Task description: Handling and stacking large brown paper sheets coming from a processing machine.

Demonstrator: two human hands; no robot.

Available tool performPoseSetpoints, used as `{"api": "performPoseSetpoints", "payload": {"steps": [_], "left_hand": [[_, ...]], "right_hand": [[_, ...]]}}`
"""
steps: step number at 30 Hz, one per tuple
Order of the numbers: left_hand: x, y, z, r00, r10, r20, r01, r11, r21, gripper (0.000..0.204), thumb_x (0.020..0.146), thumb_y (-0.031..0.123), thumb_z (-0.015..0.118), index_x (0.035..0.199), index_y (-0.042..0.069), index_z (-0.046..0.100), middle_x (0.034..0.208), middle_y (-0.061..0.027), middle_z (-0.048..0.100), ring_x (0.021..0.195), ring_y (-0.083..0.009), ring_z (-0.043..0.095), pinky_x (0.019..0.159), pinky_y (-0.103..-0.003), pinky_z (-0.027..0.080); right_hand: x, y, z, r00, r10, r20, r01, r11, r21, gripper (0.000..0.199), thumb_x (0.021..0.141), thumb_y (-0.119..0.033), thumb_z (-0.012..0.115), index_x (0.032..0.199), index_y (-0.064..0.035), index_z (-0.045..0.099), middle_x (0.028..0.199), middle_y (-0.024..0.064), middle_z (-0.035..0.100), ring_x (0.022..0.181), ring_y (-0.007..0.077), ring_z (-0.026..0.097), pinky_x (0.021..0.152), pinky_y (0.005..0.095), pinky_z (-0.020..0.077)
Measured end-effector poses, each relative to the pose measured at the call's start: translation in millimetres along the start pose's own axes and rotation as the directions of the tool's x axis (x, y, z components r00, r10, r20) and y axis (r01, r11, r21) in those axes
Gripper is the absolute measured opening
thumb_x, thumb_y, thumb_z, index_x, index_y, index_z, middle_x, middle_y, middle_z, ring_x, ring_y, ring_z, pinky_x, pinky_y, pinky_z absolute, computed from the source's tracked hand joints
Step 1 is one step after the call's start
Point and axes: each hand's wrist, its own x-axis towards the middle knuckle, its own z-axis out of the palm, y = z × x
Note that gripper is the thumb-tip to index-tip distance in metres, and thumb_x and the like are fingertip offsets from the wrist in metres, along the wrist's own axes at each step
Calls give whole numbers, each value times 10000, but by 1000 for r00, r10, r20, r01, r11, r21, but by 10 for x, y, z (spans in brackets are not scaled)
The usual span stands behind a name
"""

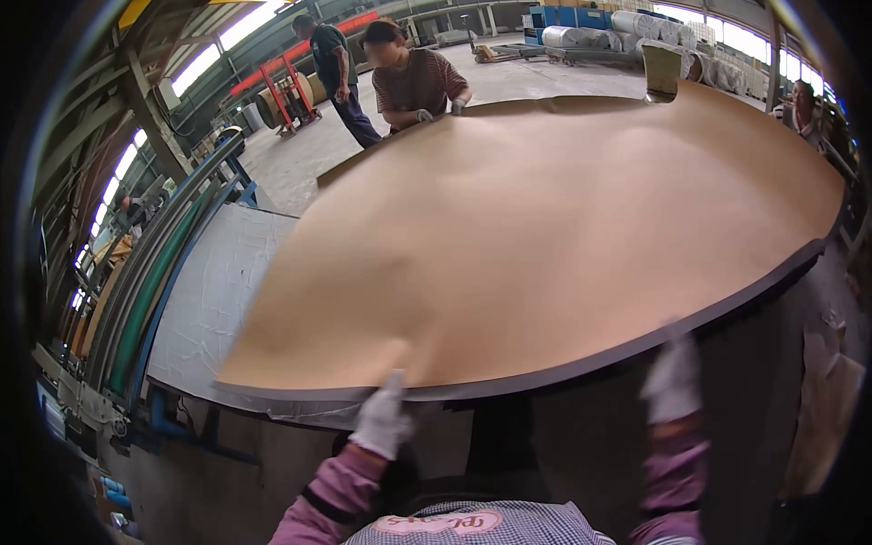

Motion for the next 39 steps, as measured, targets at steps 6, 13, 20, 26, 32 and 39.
{"api": "performPoseSetpoints", "payload": {"steps": [6,13,20,26,32,39], "left_hand": [[160,-198,-96,973,81,217,51,838,-543,545,955,243,551,1385,20,300,1352,-166,446,1166,-343,528,1009,-529,442],[470,-240,-1109,922,31,-386,-11,999,53,168,893,171,625,1008,53,595,912,-92,645,789,-212,651,640,-374,584],[262,5,24,983,-160,-92,176,960,217,159,915,153,617,963,4,593,770,-94,631,564,-175,633,497,-293,554],[321,-279,-296,944,-181,-275,203,978,55,166,899,178,652,875,30,580,675,-68,580,510,-125,566,446,-271,501],[581,-137,-311,953,-251,-167,253,967,-6,153,873,141,665,835,29,566,631,-59,539,465,-125,513,401,-253,433],[444,79,-894,945,-316,-87,313,949,-45,184,915,235,611,895,53,595,674,-40,586,529,-115,550,477,-249,461]], "right_hand": [[244,623,143,929,343,-138,-365,909,-200,264,918,-259,550,1115,-88,592,863,85,661,682,249,649,617,378,546],[1037,768,-779,937,148,-317,-239,932,-273,403,828,-274,678,1153,-49,601,1168,88,613,1032,273,580,936,430,452],[1559,657,-1570,867,121,-483,-319,879,-353,225,788,-191,691,924,-30,613,796,85,602,675,256,597,618,403,496],[1444,553,-1359,898,143,-417,-439,386,-812,148,772,-180,641,776,-33,625,557,67,513,440,249,506,432,418,421],[1486,-163,-411,968,170,-182,1,-733,-681,407,805,-377,543,892,0,669,806,263,662,731,317,680,597,433,513],[-710,2112,2743,389,375,842,905,15,-425,572,742,-349,650,1228,-55,589,1313,219,524,1241,368,472,1059,442,351]]}}
